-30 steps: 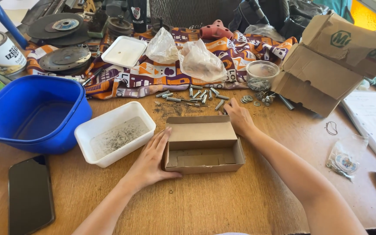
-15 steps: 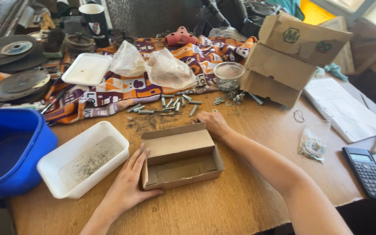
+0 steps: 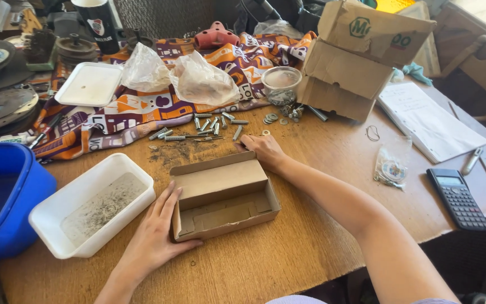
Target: The person sorts through a collection of screws and washers by hand, placing selected items into a smaller cardboard box before closing and moving the box aside.
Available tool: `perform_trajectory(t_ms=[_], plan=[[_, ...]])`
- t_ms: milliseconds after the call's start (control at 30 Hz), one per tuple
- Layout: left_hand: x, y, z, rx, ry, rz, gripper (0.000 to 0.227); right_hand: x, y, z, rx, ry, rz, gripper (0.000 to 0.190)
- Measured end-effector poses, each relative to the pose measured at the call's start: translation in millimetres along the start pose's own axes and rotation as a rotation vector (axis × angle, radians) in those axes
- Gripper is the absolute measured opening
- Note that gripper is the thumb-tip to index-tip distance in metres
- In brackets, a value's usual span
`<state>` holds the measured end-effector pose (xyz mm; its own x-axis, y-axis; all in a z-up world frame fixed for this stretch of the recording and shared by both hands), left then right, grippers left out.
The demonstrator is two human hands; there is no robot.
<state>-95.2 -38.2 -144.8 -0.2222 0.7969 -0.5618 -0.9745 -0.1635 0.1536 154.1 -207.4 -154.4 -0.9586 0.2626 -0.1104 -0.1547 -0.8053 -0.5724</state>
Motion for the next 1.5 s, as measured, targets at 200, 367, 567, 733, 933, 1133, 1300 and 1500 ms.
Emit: perform_trajectory(t_ms=[200,367,567,733,933,1133,1300,1500], plan=[[3.0,-0.2,0.4,-0.008,-0.020,-0.014,0.131,-11.3,1.8,-9.6,0.148,-0.038,-0.083,0.044],[10.7,1.9,12.2,-0.110,-0.055,-0.055,0.125,-29.9,9.0,-9.4,0.293,-0.061,-0.217,0.048],[26.2,-13.1,19.5,-0.340,-0.190,0.143,0.132,-30.8,28.6,5.1,0.450,-0.013,-0.228,0.039],[17.5,-4.6,23.7,-0.519,-0.431,0.171,0.136,-16.4,38.4,28.7,0.548,-0.089,-0.230,0.050],[-22.7,29.8,47.6,-0.550,-0.580,0.178,0.098,-62.5,32.3,114.6,0.397,-0.016,-0.456,0.042],[-25.3,49.1,49.9,-0.650,-0.516,0.034,0.081,-203.4,80.5,199.7,0.168,0.501,-0.419,0.020],[-48.3,33.3,39.2,-0.498,-0.356,-0.156,0.061,-172.5,88.1,154.8,0.283,0.189,-0.407,0.019],[-111.3,6.9,38.3,-0.429,-0.388,-0.378,0.050,-77.2,84.5,73.0,0.450,-0.262,-0.483,0.027]])
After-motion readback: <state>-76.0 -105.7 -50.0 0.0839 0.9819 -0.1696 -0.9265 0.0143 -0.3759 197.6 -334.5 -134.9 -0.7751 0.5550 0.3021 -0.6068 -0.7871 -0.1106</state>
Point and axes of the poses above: each hand's wrist, its own y-axis away from the middle knuckle, its own z-axis out of the back of the hand, x = y × z, the point moved 9 cm from there along -y, towards the middle knuckle, and after that the axes turned 12 degrees about z, right-handed, at the moved point
